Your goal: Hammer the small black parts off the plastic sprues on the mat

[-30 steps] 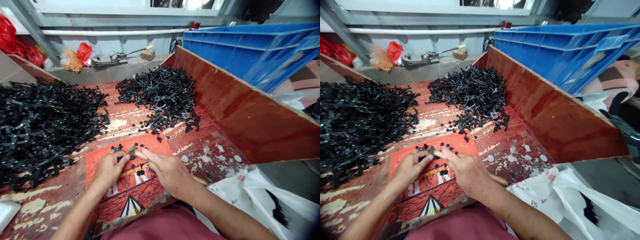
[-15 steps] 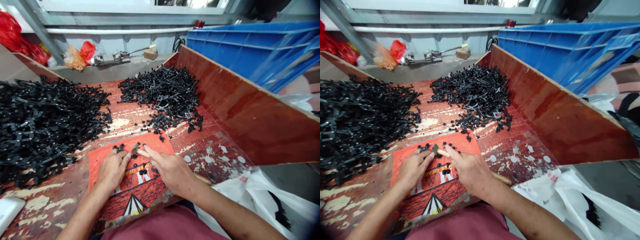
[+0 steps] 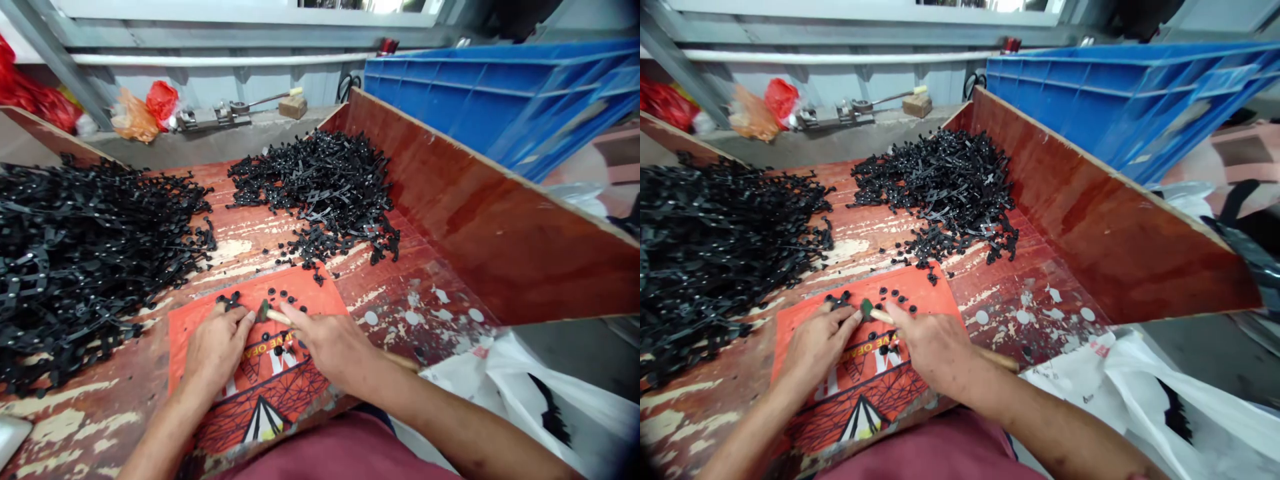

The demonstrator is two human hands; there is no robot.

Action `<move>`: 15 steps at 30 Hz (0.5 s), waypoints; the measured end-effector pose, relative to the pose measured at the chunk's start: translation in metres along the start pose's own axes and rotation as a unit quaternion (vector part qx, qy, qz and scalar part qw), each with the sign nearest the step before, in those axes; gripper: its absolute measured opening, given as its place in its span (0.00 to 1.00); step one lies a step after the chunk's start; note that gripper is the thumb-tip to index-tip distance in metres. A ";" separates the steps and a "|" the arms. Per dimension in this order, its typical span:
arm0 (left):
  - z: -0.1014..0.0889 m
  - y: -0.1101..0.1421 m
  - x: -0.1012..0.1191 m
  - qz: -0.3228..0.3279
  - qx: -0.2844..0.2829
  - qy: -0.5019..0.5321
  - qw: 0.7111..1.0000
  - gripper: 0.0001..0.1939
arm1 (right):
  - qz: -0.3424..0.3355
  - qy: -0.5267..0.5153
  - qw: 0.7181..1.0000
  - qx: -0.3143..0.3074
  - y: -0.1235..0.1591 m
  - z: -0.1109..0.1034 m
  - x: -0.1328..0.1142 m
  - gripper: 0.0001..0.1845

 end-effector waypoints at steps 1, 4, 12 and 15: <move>0.000 0.000 -0.001 0.002 0.001 0.003 1.000 0.25 | -0.004 -0.021 1.000 0.002 -0.001 -0.001 0.001 0.28; 0.000 -0.001 -0.011 0.012 0.014 0.062 0.998 0.25 | 0.002 -0.121 0.990 0.069 -0.003 -0.015 0.011 0.27; -0.011 0.012 -0.036 -0.002 0.045 0.267 0.963 0.23 | 0.171 -0.159 0.971 0.045 0.024 -0.005 0.039 0.10; -0.011 0.029 -0.042 -0.041 0.050 0.289 0.955 0.23 | 0.178 -0.195 0.964 0.030 0.046 0.006 0.047 0.12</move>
Point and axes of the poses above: each hand's wrist, its own y-axis away from the middle knuckle, its own z-axis out of the palm, x = y × z, the point moved 3 cm from there along -y, towards the middle knuckle, and after that the axes turned 15 degrees about y, right-handed, at the moved point
